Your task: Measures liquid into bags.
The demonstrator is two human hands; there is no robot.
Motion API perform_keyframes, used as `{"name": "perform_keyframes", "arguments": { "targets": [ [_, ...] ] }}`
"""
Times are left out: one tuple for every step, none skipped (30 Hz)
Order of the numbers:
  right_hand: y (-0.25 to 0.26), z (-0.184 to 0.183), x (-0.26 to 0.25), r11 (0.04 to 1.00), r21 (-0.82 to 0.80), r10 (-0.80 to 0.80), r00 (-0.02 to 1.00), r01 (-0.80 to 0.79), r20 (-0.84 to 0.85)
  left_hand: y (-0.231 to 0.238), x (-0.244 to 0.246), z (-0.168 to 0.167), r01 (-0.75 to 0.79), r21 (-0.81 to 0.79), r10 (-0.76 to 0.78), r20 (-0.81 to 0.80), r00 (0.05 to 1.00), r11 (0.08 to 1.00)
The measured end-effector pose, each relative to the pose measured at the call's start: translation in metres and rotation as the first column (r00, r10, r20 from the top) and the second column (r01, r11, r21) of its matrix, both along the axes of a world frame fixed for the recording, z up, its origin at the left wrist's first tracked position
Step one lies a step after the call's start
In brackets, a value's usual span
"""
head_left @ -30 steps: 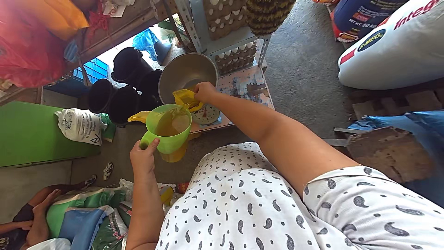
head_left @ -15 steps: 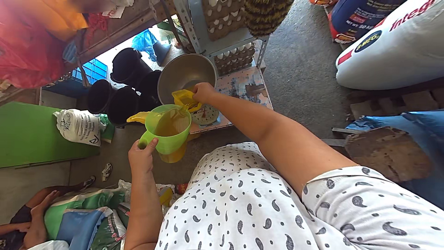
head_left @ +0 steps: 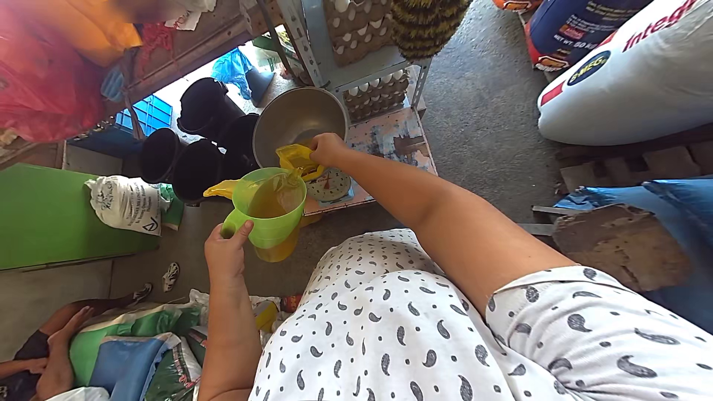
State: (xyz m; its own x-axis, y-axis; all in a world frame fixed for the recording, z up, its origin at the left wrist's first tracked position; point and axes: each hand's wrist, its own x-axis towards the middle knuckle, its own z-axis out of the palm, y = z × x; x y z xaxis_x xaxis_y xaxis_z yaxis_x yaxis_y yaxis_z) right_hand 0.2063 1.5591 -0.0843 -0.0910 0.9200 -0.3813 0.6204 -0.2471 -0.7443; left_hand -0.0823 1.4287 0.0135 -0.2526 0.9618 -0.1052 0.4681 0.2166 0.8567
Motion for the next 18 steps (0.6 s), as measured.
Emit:
{"name": "perform_keyframes", "arguments": {
  "targets": [
    [-0.0003,0.0009,-0.0001,1.0,-0.002,-0.002,1.0,0.002,-0.003,0.0004,-0.0007,-0.0002,0.0,0.002,0.0,-0.002,1.0,1.0],
    [-0.0008,0.0012,-0.0004,1.0,-0.001,-0.004,1.0,0.004,-0.005,0.0004,-0.001,-0.0002,0.0,0.004,0.0,-0.001,1.0,1.0],
    [-0.001,0.0013,-0.0006,1.0,0.002,-0.007,1.0,0.007,-0.007,0.0004,-0.0012,0.0001,0.0,0.006,0.0,-0.001,1.0,1.0],
    [-0.0011,0.0017,-0.0006,1.0,0.002,-0.005,1.0,0.005,-0.007,0.0005,-0.0015,0.0006,0.001,0.005,-0.001,-0.004,1.0,1.0],
    [-0.0009,0.002,-0.0006,1.0,0.003,-0.002,1.0,0.002,-0.005,0.0004,-0.0016,0.0011,-0.001,0.006,0.001,-0.007,1.0,1.0],
    [-0.0005,0.0018,-0.0008,1.0,0.003,-0.001,1.0,0.001,-0.004,0.0003,-0.0019,0.0015,-0.002,0.004,0.002,-0.012,1.0,1.0],
    [0.0,0.0022,-0.0009,1.0,0.0,0.002,1.0,-0.002,-0.001,0.0002,-0.0019,0.0019,-0.002,0.001,0.002,-0.017,1.0,1.0],
    [0.0004,0.0024,-0.0011,1.0,-0.002,0.003,1.0,-0.003,0.003,0.0,-0.0018,0.0021,-0.004,-0.001,0.004,-0.021,1.0,1.0],
    [0.0007,0.0023,-0.0012,1.0,-0.001,0.001,1.0,-0.001,0.007,0.0,-0.0019,0.0021,-0.008,-0.001,0.008,-0.024,1.0,1.0],
    [0.0008,0.0019,-0.0013,1.0,0.002,-0.001,1.0,0.001,0.01,-0.0001,-0.002,0.0022,-0.009,-0.003,0.009,-0.026,1.0,1.0],
    [0.001,0.0013,-0.0014,1.0,0.004,-0.003,1.0,0.003,0.012,-0.0003,-0.0021,0.0027,-0.009,-0.004,0.009,-0.029,1.0,1.0],
    [0.0012,0.0006,-0.0012,1.0,0.007,-0.003,1.0,0.003,0.012,-0.0004,-0.0021,0.0033,-0.005,-0.004,0.005,-0.033,0.999,1.0],
    [0.0014,0.0007,-0.0006,1.0,0.006,-0.001,1.0,0.001,0.011,-0.0004,-0.0021,0.0036,-0.004,-0.005,0.004,-0.035,0.999,1.0],
    [0.0012,0.001,-0.0002,1.0,0.004,0.002,1.0,-0.002,0.012,-0.0005,-0.0018,0.0041,-0.005,-0.003,0.005,-0.036,0.999,1.0],
    [0.0008,0.0015,0.0002,1.0,0.002,0.001,1.0,-0.001,0.013,-0.0004,-0.0016,0.0045,-0.007,-0.002,0.007,-0.038,0.999,1.0],
    [0.0004,0.0019,0.0004,1.0,0.002,-0.002,1.0,0.002,0.014,-0.0003,-0.0016,0.005,-0.008,-0.004,0.008,-0.04,0.999,1.0],
    [-0.0003,0.0028,0.0007,1.0,0.0,-0.004,1.0,0.004,0.011,-0.0004,-0.0014,0.0057,-0.007,-0.008,0.006,-0.042,0.999,1.0],
    [-0.0008,0.0041,0.0011,1.0,-0.004,-0.002,1.0,0.002,0.009,-0.0006,-0.0013,0.0065,-0.004,-0.012,0.004,-0.044,0.999,1.0]
  ]
}}
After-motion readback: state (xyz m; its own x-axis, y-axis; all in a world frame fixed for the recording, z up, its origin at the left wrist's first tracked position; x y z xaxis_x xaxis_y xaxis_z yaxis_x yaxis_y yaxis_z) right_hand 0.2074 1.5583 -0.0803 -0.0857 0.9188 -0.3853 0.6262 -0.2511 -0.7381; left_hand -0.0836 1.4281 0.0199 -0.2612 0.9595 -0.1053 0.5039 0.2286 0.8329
